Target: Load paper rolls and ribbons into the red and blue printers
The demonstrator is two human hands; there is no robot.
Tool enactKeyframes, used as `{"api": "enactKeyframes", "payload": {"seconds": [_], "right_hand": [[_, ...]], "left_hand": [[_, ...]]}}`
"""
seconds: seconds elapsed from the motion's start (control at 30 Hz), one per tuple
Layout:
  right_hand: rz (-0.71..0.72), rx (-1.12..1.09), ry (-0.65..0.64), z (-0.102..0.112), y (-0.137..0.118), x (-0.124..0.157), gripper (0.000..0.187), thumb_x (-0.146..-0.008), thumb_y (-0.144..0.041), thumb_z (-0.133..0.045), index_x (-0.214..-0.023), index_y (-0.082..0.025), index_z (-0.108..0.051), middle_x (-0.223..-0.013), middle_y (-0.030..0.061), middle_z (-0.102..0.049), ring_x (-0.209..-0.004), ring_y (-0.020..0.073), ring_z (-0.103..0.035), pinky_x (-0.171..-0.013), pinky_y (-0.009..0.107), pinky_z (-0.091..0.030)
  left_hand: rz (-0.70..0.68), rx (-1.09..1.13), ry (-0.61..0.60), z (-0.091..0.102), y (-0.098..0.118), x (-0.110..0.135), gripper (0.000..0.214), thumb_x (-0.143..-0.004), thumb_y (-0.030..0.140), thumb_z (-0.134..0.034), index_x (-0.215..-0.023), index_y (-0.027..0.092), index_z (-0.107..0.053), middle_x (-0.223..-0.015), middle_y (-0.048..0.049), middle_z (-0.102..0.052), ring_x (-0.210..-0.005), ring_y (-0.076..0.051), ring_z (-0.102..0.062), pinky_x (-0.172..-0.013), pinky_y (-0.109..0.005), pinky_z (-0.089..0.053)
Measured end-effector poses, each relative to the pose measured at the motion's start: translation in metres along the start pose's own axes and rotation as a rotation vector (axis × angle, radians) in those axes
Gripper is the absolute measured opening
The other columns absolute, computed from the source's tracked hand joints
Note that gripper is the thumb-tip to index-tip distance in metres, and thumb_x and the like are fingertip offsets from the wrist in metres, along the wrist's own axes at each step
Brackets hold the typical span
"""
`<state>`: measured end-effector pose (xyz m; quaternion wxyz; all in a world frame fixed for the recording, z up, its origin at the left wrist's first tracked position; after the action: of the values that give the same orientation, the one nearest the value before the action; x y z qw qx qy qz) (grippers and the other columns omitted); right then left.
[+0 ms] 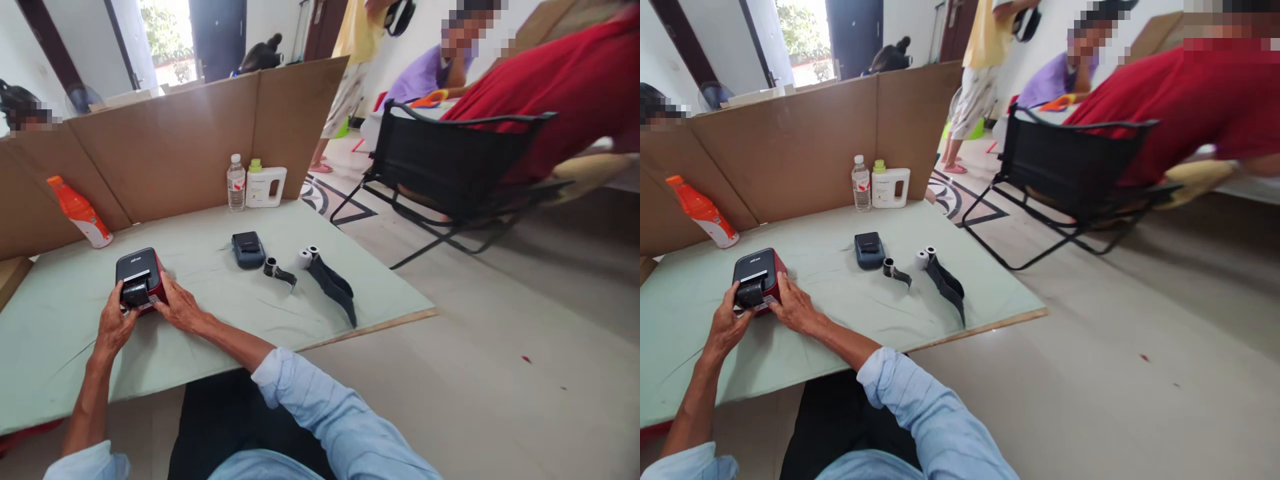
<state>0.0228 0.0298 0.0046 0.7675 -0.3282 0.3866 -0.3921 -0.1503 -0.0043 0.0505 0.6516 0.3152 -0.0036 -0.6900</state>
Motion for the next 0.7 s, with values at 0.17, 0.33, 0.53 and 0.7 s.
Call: {"api": "enactKeyframes", "payload": {"seconds": [0.17, 0.33, 0.53, 0.7], "right_hand": [[0.107, 0.194, -0.020, 0.028, 0.012, 0.038, 0.052, -0.098, -0.029, -0.068, -0.148, -0.025, -0.056, -0.156, 0.0134, -0.059, -0.146, 0.0300, -0.055, -0.118, 0.049, -0.051], [0.066, 0.387, 0.039, 0.079, 0.043, 0.072, 0.023, -0.097, -0.022, -0.070, -0.120, -0.020, -0.071, -0.139, 0.0157, -0.068, -0.129, 0.0308, -0.063, -0.108, 0.050, -0.053], [0.060, 0.394, 0.129, 0.102, 0.060, 0.080, 0.018, -0.094, -0.015, -0.071, -0.111, -0.018, -0.074, -0.127, 0.0141, -0.072, -0.120, 0.0284, -0.063, -0.100, 0.044, -0.054], [0.009, 0.277, 0.223, 0.112, 0.068, 0.078, 0.017, -0.094, -0.011, -0.066, -0.105, -0.018, -0.076, -0.113, 0.0110, -0.074, -0.106, 0.0263, -0.066, -0.096, 0.041, -0.054]], "left_hand": [[-0.040, -0.106, 0.108, 0.022, 0.034, 0.010, 0.071, -0.089, 0.038, -0.065, -0.154, 0.017, -0.046, -0.154, -0.0220, -0.053, -0.140, -0.040, -0.055, -0.113, -0.059, -0.051], [-0.214, -0.148, 0.242, 0.027, 0.123, 0.020, 0.054, -0.093, 0.020, -0.057, -0.146, 0.019, -0.056, -0.157, -0.0198, -0.049, -0.150, -0.040, -0.043, -0.127, -0.065, -0.033], [-0.374, 0.014, -0.245, -0.104, 0.192, -0.024, 0.057, -0.089, 0.023, -0.063, -0.146, 0.021, -0.057, -0.152, -0.0154, -0.057, -0.143, -0.034, -0.054, -0.121, -0.056, -0.046], [-0.302, 0.167, -0.546, -0.195, 0.212, -0.096, 0.094, -0.076, 0.038, -0.082, -0.158, 0.015, -0.044, -0.160, -0.0210, -0.050, -0.147, -0.040, -0.051, -0.119, -0.058, -0.047]]}}
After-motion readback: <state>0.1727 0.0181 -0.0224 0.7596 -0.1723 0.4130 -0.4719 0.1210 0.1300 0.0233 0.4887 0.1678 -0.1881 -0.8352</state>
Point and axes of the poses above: each hand's wrist, its own x-axis away from the middle knuckle, its own z-axis out of the back of the hand, y = z × x, the point moved 10 cm from there along -x, towards the middle knuckle
